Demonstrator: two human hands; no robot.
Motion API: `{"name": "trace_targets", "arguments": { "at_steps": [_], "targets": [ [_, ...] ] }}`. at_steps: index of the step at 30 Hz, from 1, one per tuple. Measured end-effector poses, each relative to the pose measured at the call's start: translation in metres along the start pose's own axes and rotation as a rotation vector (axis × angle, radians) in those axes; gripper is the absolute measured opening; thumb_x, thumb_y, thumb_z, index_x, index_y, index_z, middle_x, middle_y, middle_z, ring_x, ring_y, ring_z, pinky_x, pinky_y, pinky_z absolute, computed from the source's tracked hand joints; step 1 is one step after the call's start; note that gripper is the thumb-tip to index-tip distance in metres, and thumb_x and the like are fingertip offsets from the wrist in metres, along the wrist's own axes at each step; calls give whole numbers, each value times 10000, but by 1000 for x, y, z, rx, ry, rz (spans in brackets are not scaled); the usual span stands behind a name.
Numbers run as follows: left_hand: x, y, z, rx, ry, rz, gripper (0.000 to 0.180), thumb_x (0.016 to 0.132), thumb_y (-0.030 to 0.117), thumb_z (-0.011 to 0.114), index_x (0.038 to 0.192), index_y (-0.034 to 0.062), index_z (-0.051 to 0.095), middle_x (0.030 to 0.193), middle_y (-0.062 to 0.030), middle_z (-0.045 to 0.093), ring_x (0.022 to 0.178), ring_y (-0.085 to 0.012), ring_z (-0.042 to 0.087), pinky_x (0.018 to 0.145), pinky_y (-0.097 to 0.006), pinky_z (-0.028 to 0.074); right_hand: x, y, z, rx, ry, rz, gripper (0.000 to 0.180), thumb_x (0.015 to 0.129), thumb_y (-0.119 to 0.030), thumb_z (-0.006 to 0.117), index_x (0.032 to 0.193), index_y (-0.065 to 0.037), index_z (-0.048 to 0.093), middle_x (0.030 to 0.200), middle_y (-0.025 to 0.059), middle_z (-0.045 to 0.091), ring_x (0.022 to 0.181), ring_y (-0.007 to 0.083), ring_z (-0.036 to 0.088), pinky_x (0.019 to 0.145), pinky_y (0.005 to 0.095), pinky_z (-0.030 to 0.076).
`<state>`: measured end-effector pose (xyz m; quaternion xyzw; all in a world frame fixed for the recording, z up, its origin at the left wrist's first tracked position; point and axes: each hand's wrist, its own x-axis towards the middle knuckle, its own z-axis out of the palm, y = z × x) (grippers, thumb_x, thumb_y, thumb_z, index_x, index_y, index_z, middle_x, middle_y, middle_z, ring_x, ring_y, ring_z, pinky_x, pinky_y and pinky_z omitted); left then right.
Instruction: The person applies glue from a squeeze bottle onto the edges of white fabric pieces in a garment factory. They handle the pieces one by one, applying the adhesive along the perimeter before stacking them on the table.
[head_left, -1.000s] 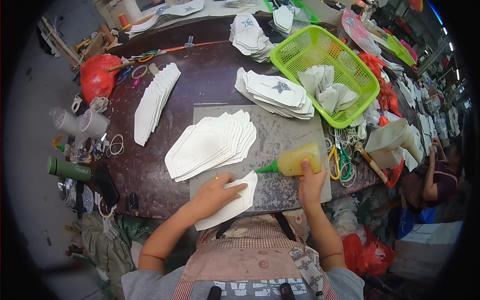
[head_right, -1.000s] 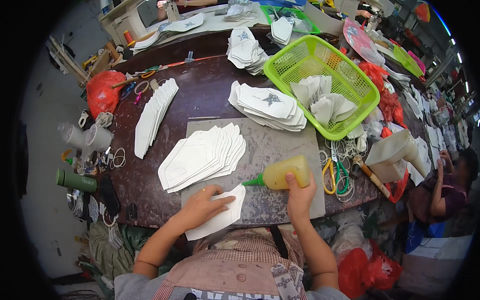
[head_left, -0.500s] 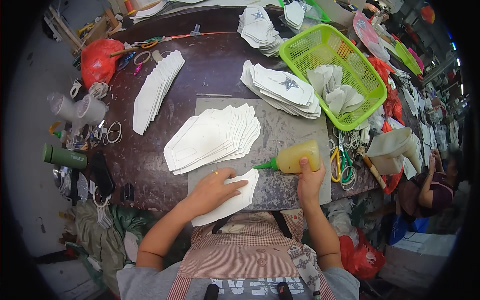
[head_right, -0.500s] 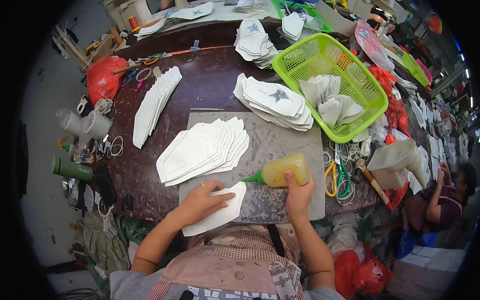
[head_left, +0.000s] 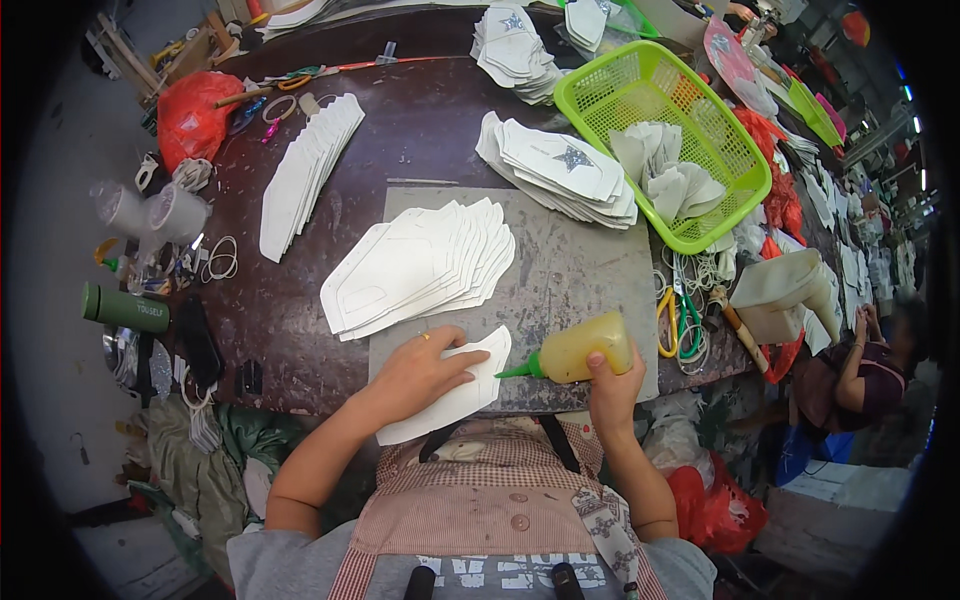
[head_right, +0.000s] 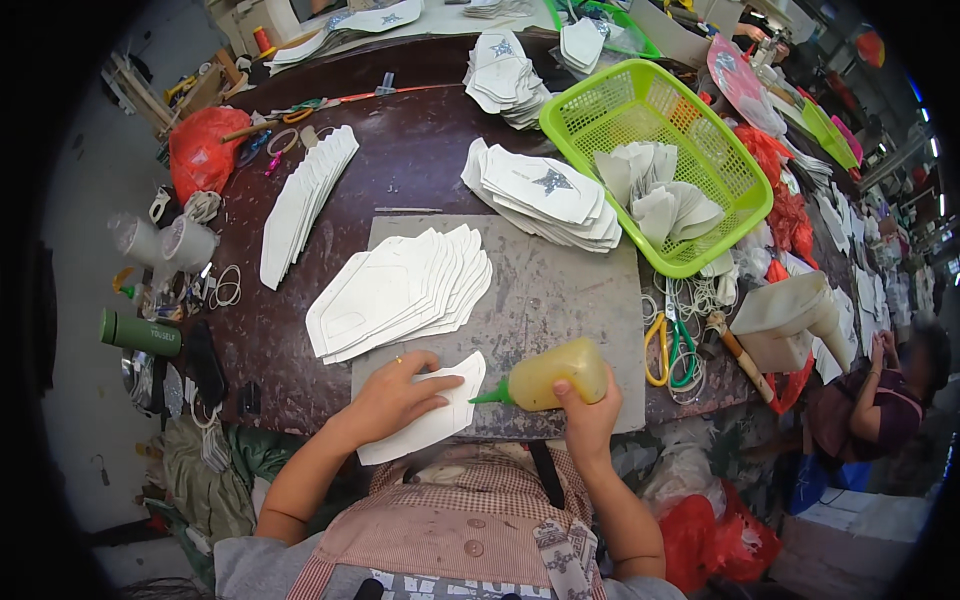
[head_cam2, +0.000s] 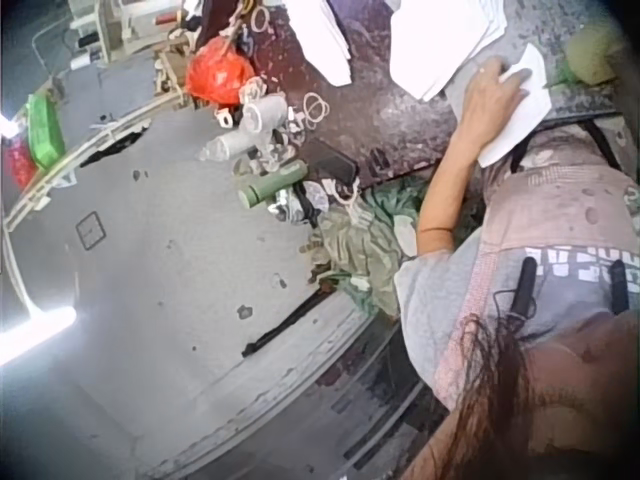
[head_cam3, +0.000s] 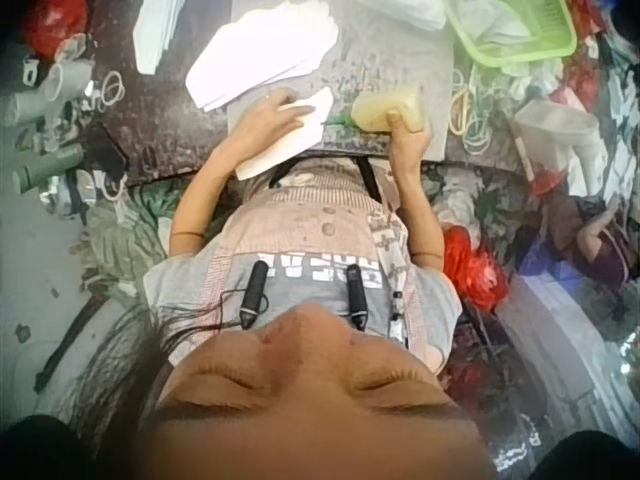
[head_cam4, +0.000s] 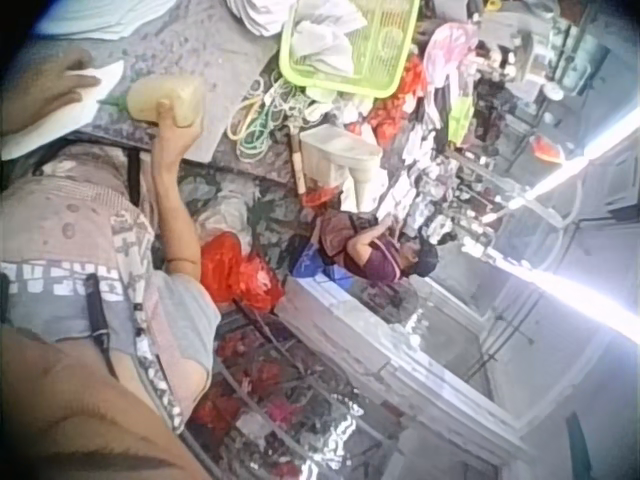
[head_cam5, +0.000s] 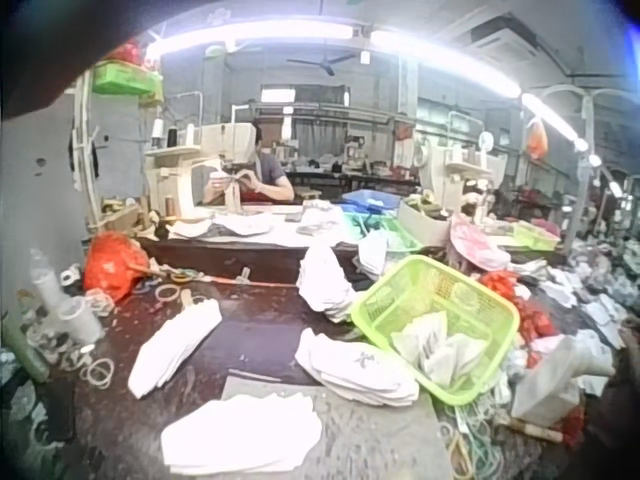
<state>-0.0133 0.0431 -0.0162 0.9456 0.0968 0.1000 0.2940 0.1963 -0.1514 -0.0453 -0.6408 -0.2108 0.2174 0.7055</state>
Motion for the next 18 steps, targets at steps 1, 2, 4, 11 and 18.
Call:
{"name": "trace_targets", "arguments": {
  "at_steps": [1,2,4,11,18],
  "targets": [
    [0,0,0,-4,-7,-17,352,836,208,709,1177,131,665,1079,-105,564,949,-287,609,826,-389,502,-1,0,0,-16,-8,2,465,863,-283,770,1148,33,582,1014,58,639,932,135,584,847,290,477],
    [-1,1,1,-8,-14,-35,350,837,211,708,1172,120,660,1079,-103,563,949,-287,608,826,-390,501,1,0,1,2,17,9,465,860,-281,771,1148,32,583,1017,59,640,930,136,585,849,291,477],
    [0,1,0,-22,-17,-38,349,839,216,705,1165,102,652,1083,-101,561,946,-290,607,826,-394,499,9,1,2,37,68,22,465,854,-276,774,1149,31,585,1021,61,642,927,139,588,855,294,479],
    [-1,0,2,-27,9,-22,347,836,203,721,1162,122,639,1084,-92,554,944,-288,593,808,-388,489,-7,-4,-4,-13,-25,68,444,861,-262,768,1143,31,589,1010,55,643,916,131,590,835,290,484],
    [-1,0,1,-37,8,-23,348,839,212,708,1158,86,648,1070,-100,553,926,-296,601,811,-405,492,-23,-5,-12,-2,-99,130,457,869,-276,766,1150,35,585,1017,66,646,924,142,605,841,292,496]
  ]
}}
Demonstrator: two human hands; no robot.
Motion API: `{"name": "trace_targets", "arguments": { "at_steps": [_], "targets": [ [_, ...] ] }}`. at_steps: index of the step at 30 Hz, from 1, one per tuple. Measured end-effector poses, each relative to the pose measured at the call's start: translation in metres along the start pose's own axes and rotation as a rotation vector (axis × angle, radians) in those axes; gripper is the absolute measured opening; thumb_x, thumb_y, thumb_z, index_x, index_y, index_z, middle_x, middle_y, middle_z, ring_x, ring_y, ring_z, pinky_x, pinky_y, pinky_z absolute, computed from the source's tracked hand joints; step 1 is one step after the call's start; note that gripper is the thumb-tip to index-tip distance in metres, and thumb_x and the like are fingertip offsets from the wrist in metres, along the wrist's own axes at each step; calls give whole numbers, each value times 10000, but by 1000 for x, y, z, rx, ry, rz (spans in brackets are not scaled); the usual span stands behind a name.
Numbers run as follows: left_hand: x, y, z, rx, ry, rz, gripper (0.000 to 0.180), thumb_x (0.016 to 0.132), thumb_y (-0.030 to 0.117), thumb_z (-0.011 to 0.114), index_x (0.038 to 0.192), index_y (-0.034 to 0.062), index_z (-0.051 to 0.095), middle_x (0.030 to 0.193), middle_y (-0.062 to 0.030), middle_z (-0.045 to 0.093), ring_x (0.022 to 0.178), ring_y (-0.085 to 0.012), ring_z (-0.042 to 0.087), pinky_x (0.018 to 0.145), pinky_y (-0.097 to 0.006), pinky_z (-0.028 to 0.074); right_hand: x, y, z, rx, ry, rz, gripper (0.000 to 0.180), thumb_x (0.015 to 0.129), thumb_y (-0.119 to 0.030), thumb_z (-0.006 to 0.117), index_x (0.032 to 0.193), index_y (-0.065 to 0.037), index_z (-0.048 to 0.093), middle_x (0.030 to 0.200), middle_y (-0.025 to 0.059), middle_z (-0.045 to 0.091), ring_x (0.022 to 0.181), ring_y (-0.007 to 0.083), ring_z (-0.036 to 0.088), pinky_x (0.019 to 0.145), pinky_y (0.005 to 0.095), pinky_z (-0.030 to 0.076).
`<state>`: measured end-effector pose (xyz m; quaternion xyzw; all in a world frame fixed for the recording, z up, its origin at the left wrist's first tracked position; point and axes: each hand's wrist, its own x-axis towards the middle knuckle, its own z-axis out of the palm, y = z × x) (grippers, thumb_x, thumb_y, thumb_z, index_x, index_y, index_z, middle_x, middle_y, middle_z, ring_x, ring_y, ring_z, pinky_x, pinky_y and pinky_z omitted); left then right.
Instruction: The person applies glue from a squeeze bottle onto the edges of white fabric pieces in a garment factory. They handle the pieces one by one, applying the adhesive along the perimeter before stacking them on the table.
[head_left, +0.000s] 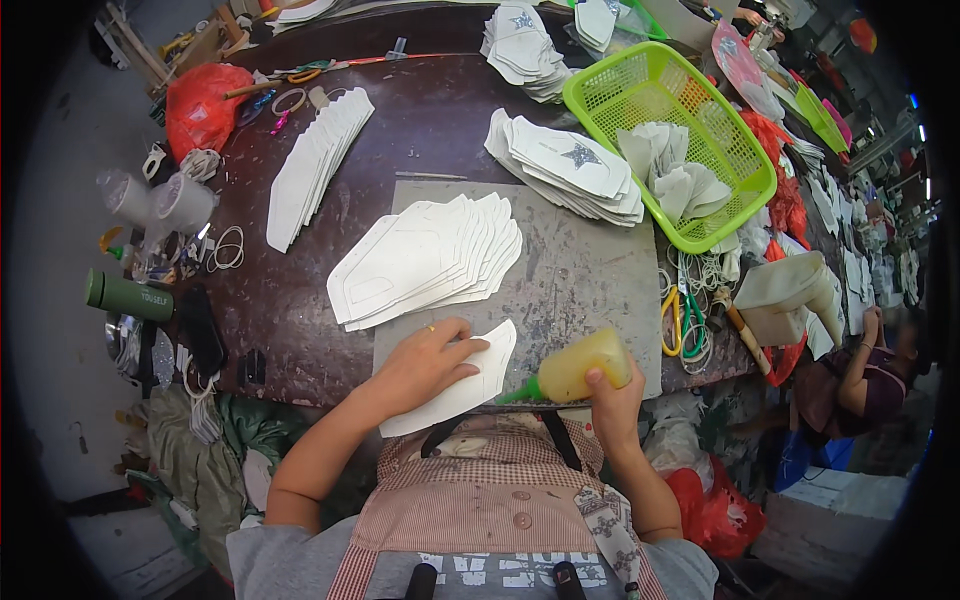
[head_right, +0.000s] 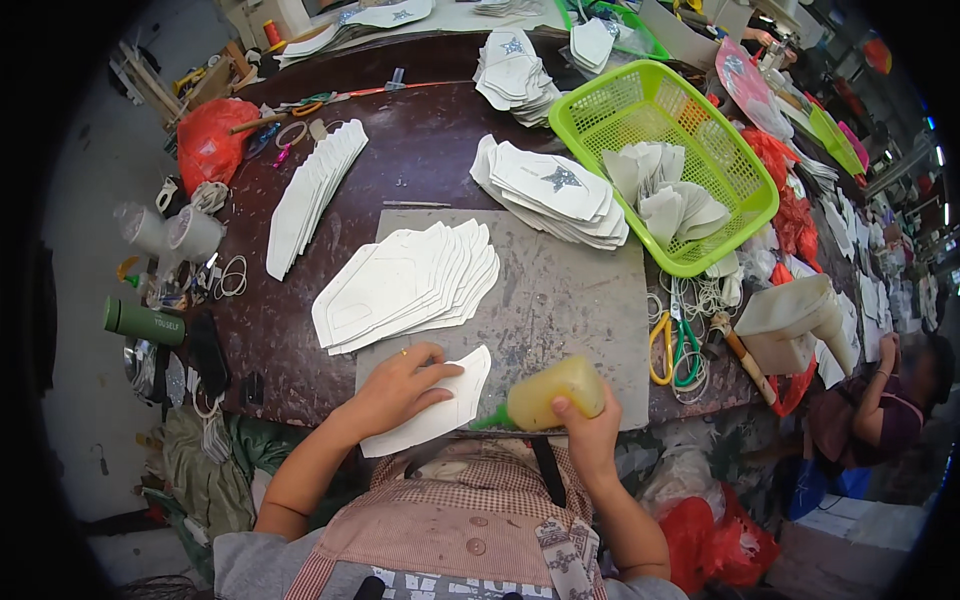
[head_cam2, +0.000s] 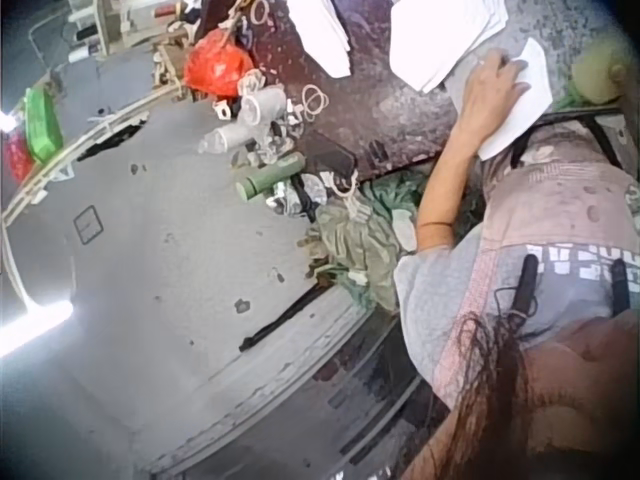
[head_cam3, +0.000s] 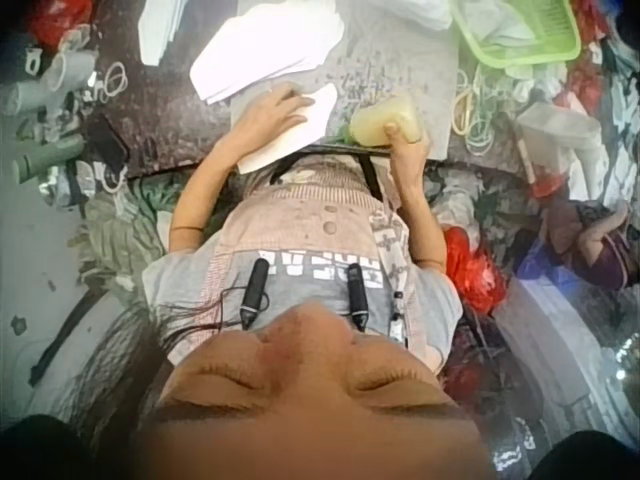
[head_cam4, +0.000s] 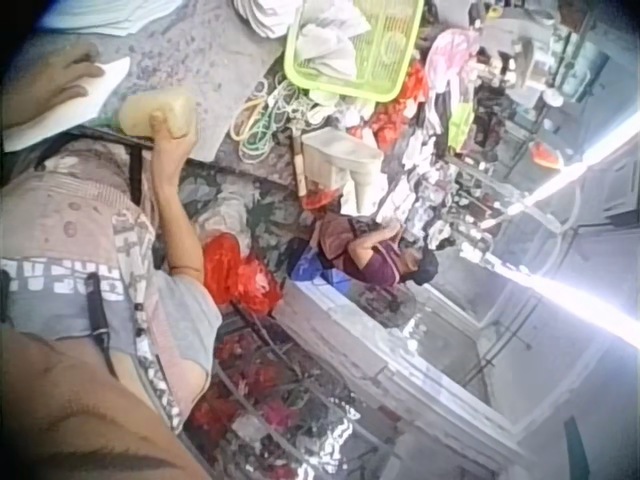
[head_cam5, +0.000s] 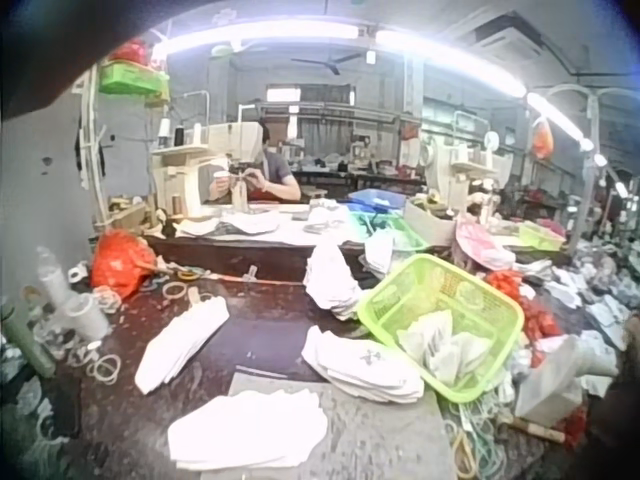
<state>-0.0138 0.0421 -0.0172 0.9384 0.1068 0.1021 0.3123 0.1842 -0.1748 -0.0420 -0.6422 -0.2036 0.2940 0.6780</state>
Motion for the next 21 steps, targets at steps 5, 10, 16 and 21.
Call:
{"name": "trace_targets", "arguments": {
  "at_steps": [5,10,16,21],
  "targets": [
    [0,0,1,11,10,0,346,844,214,708,1160,87,648,1055,-97,561,922,-293,602,805,-401,494,10,-19,-1,373,58,55,439,917,-247,713,1194,49,545,1085,104,634,972,192,639,870,349,532],
    [-6,4,-12,-128,3,-21,327,853,222,707,1148,90,659,1027,-84,585,907,-277,614,775,-381,506,23,-28,2,428,134,38,374,958,-191,651,1222,42,525,1121,110,620,999,207,639,878,369,539],
    [-9,-5,1,51,138,35,367,802,213,760,1141,96,684,989,-77,597,839,-251,615,699,-346,509,6,-12,17,237,36,74,467,909,-280,727,1209,27,543,1069,71,618,963,154,602,866,304,495],
    [-10,-7,4,66,148,33,365,803,227,758,1138,101,687,996,-71,594,833,-244,612,701,-350,509,2,-4,21,121,40,40,518,853,-320,784,1175,24,570,1020,46,623,938,127,584,844,275,472]
  ]
}}
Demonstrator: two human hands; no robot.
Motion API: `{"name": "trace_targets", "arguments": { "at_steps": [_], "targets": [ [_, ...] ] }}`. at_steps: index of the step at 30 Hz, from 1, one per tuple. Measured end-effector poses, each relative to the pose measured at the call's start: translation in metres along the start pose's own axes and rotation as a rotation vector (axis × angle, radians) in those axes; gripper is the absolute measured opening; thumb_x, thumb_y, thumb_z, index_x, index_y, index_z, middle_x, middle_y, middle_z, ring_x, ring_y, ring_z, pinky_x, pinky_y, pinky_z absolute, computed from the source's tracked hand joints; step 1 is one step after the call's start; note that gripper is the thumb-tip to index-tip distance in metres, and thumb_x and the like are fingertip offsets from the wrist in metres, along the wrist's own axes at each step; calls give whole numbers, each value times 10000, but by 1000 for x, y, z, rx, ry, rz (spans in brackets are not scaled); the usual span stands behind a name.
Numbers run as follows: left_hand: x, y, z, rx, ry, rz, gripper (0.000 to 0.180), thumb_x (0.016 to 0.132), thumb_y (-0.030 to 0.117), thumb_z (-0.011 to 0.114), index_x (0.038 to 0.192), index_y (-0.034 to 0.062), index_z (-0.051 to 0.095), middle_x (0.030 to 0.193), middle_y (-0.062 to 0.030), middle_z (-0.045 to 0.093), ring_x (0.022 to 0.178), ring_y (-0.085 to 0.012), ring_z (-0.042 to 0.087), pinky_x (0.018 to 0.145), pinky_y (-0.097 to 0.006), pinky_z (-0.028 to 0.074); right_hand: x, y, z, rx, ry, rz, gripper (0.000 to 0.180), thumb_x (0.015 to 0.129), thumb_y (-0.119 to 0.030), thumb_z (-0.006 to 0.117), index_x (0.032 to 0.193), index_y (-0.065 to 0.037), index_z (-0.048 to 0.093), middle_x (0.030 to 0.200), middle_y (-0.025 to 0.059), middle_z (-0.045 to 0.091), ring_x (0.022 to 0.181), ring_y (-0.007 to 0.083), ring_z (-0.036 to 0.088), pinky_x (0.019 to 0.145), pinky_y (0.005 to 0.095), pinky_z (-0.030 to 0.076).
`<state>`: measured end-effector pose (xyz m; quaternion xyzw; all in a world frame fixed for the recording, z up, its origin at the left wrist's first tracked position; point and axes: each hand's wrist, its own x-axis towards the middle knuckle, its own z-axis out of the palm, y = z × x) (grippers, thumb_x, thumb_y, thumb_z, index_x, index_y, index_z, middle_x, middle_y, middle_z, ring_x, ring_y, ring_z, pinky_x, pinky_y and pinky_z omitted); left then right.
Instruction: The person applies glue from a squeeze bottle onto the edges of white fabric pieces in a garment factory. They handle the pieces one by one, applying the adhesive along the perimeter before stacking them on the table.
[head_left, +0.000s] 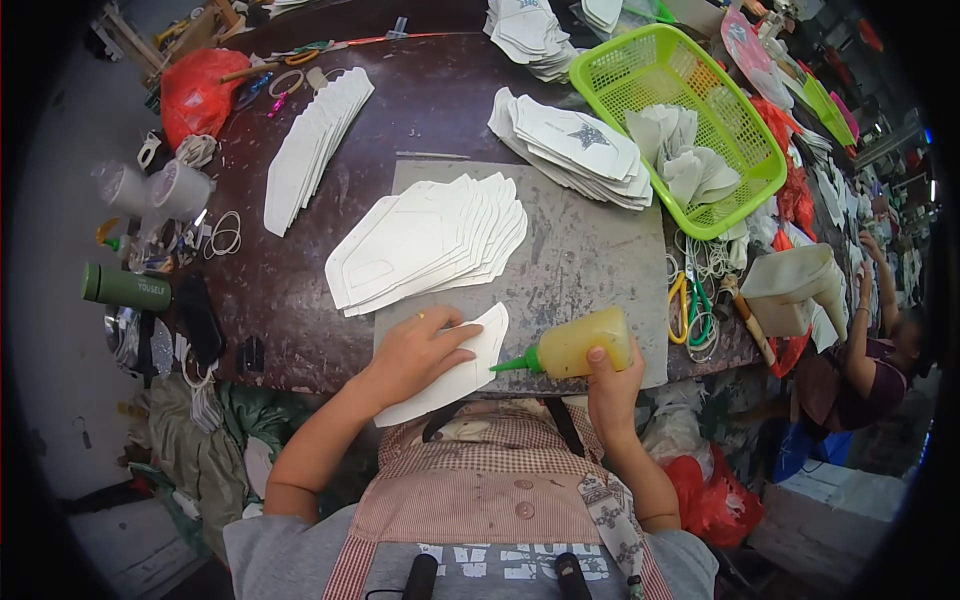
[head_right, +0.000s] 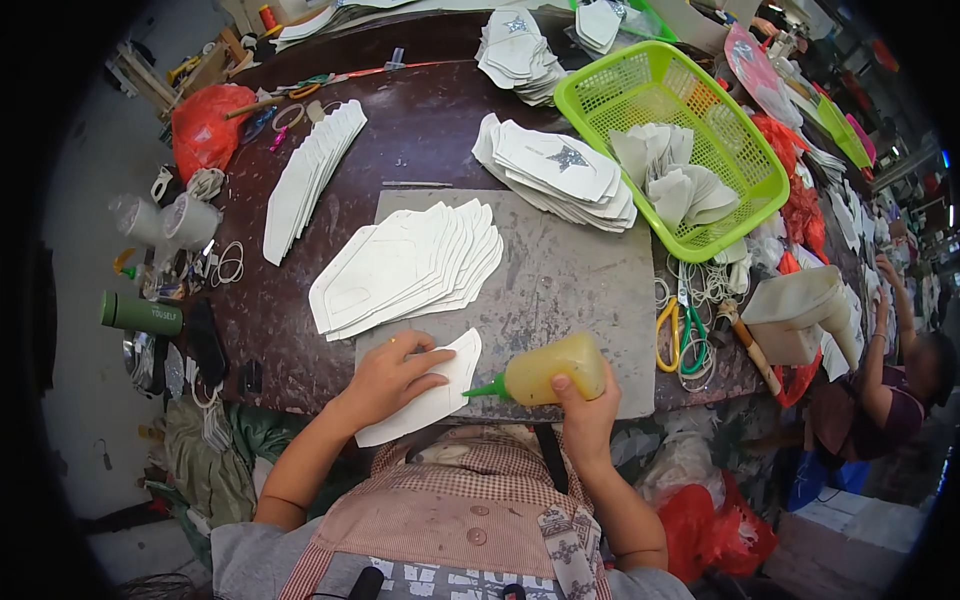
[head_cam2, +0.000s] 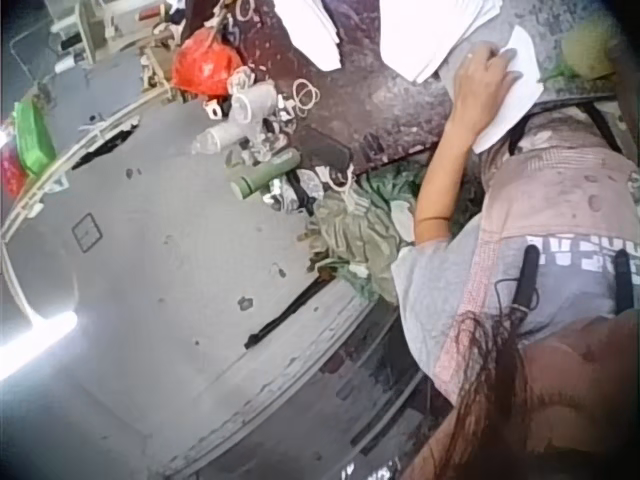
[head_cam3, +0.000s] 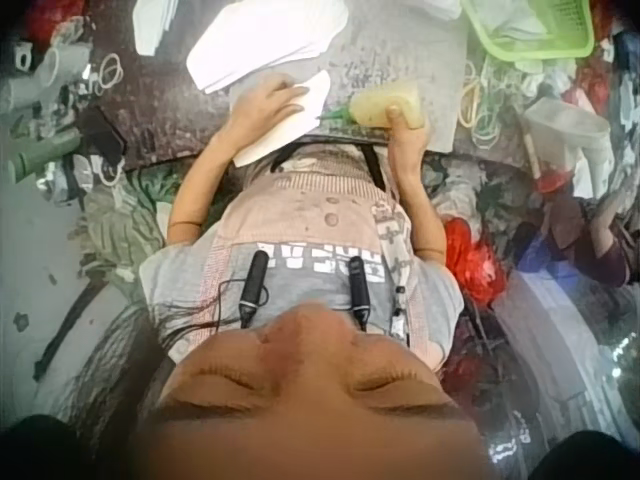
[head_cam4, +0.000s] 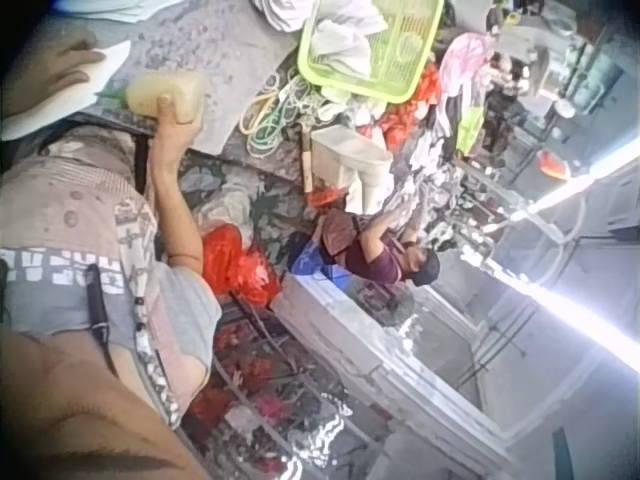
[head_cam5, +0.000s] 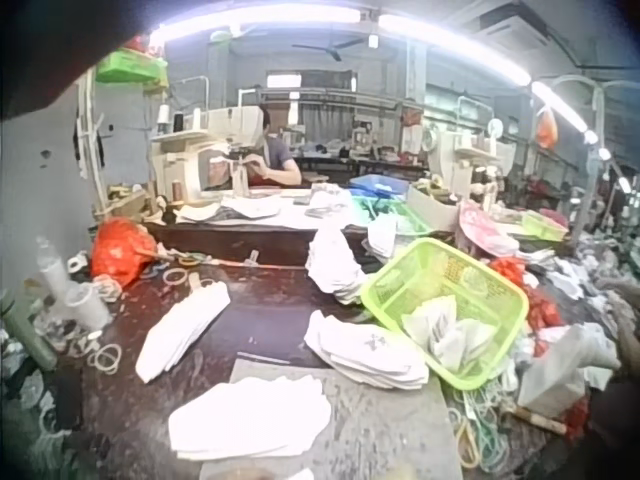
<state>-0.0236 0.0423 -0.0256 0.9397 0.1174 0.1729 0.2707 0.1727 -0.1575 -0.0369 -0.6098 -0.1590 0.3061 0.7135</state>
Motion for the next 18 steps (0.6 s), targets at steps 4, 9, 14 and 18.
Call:
{"name": "trace_targets", "arguments": {
  "at_steps": [4,9,14,18],
  "targets": [
    [-1,0,0,-7,-4,-12,362,801,226,760,1134,103,690,1006,-72,594,840,-243,615,707,-347,511,-5,-2,-4,-61,-40,28,506,867,-311,770,1184,26,564,1042,60,629,958,141,595,861,289,480],
    [1,-3,-9,-124,-95,-47,336,842,258,716,1138,101,685,1041,-74,592,883,-258,632,750,-368,516,6,-16,-7,217,-59,94,457,938,-292,684,1221,28,523,1109,106,624,1025,224,642,875,392,553],
    [-1,-6,-17,-140,-204,-62,343,839,262,720,1150,121,688,1062,-63,579,882,-259,635,737,-371,518,31,-14,-3,223,37,16,390,935,-222,692,1194,25,537,1073,96,618,945,192,644,820,369,565],
    [1,-2,-21,-136,-240,-119,346,836,266,724,1153,131,688,1097,-64,563,884,-258,638,734,-372,518,42,-7,7,163,45,28,397,931,-229,700,1195,20,540,1059,82,615,910,169,638,772,328,561]
  ]
}}
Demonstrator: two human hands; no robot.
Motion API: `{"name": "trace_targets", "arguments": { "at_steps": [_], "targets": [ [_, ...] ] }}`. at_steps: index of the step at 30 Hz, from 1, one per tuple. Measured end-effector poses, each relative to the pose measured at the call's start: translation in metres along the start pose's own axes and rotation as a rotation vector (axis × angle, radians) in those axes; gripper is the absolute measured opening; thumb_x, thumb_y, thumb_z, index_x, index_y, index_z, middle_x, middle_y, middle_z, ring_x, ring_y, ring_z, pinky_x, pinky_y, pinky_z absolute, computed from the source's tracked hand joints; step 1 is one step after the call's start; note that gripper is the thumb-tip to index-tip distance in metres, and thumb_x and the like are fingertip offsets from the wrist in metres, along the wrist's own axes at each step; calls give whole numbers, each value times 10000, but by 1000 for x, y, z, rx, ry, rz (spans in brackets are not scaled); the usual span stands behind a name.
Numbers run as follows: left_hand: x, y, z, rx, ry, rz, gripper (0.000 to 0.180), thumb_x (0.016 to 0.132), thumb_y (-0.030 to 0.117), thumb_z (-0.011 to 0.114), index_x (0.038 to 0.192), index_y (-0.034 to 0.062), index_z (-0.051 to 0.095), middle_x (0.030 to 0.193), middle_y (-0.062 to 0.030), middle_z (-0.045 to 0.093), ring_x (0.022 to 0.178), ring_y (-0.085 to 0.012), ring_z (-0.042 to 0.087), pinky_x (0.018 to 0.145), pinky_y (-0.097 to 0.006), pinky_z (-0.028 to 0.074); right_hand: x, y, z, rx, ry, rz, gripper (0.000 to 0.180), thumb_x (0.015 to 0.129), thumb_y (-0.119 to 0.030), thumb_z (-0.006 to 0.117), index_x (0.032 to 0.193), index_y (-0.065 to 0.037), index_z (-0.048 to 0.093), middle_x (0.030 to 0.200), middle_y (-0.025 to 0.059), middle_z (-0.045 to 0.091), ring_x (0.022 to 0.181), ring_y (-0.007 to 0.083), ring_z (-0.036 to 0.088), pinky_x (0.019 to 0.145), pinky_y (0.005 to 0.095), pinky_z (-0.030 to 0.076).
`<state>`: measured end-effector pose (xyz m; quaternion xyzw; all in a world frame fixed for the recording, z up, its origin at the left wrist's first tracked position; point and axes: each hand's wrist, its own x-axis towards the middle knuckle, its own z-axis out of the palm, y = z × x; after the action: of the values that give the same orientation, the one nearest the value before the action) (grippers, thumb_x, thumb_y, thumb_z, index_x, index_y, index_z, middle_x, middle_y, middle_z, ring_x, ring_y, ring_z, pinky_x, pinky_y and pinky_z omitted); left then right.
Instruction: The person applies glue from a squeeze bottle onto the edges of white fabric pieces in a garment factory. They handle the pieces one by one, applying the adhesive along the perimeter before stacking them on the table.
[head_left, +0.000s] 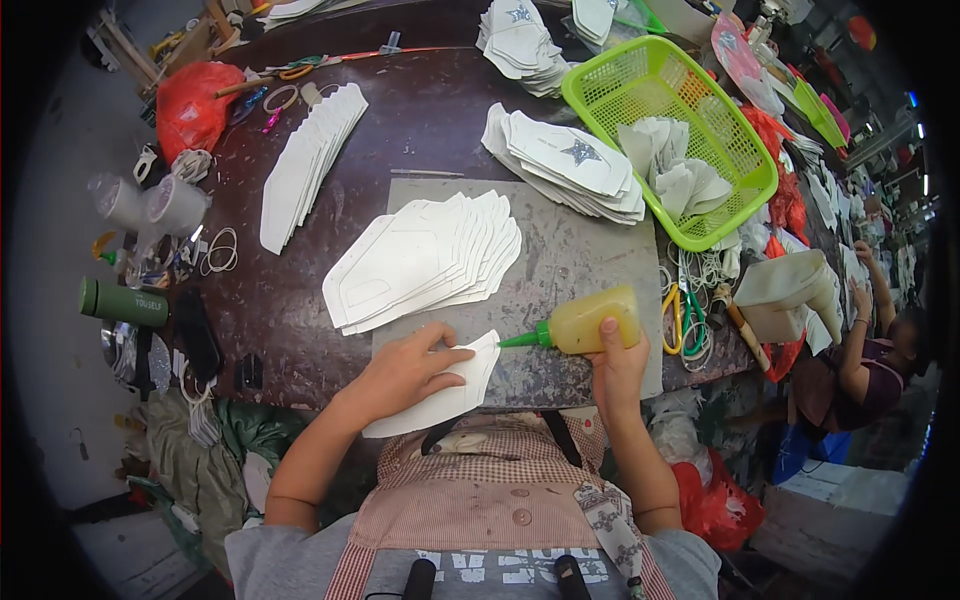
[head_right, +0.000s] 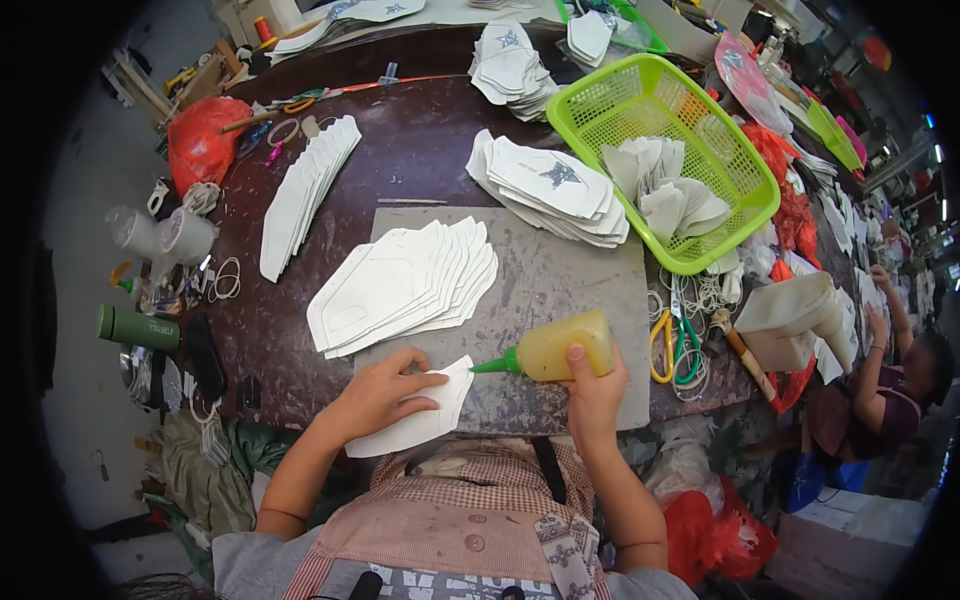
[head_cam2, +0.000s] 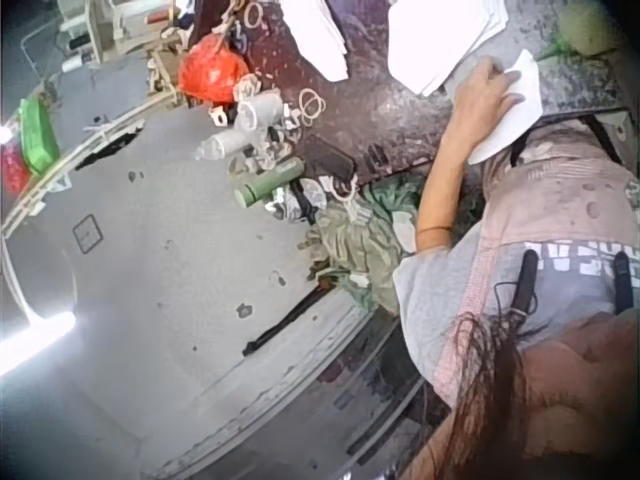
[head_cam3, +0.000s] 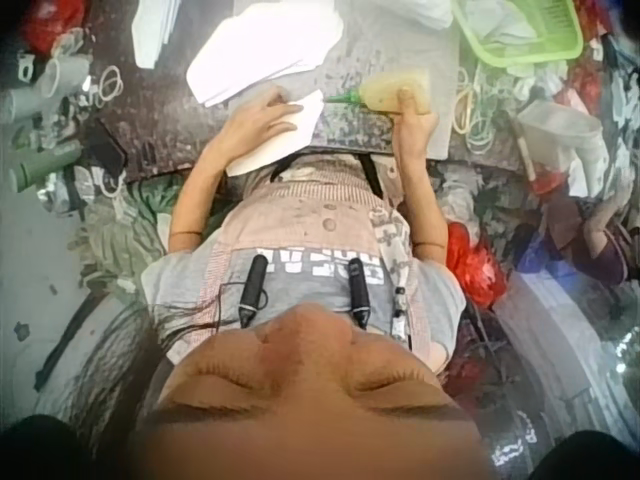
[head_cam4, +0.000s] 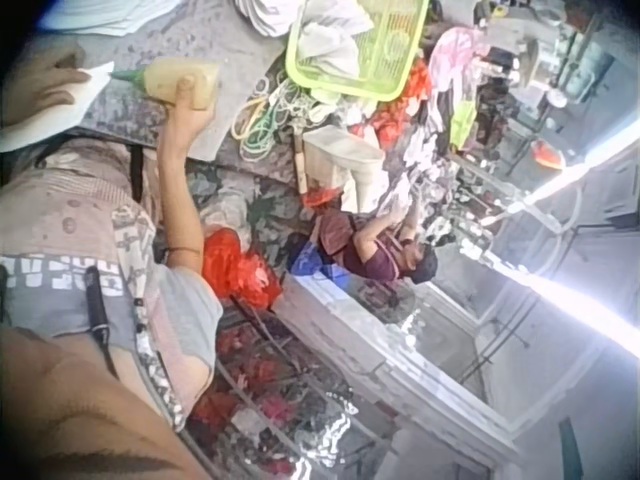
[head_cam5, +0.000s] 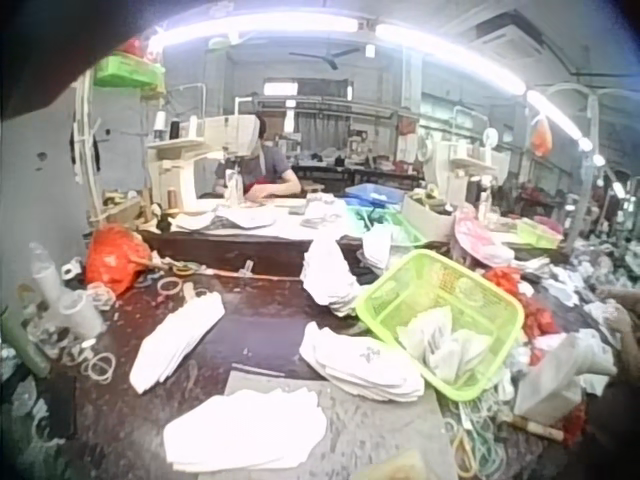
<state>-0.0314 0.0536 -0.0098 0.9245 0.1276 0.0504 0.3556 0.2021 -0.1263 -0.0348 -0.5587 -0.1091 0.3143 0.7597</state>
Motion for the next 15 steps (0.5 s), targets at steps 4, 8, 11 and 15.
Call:
{"name": "trace_targets", "arguments": {
  "at_steps": [4,8,11,15],
  "targets": [
    [1,0,0,3,17,15,331,837,263,723,1143,141,689,1111,-66,553,887,-262,641,733,-379,518,8,8,6,-97,24,-32,417,911,-248,727,1180,17,551,1023,64,618,863,138,623,705,273,548],
    [1,0,0,-1,2,17,363,837,256,723,1176,140,668,1113,-77,550,895,-275,639,744,-388,515,7,5,10,-117,40,-34,424,893,-264,747,1158,12,564,981,45,615,831,120,609,671,249,535],
    [0,2,2,30,37,24,456,835,251,724,1259,128,611,1111,-97,549,910,-305,632,760,-408,511,-3,1,1,-159,19,-23,413,927,-279,704,1179,10,552,1014,73,626,865,157,642,705,287,565],
    [-1,17,-4,-123,114,-140,570,855,227,720,1370,101,512,1120,-143,604,931,-349,640,812,-410,511,-26,-21,-11,303,28,185,464,975,-386,598,1256,-26,515,1192,154,602,1055,287,642,846,418,595]
  ]
}}
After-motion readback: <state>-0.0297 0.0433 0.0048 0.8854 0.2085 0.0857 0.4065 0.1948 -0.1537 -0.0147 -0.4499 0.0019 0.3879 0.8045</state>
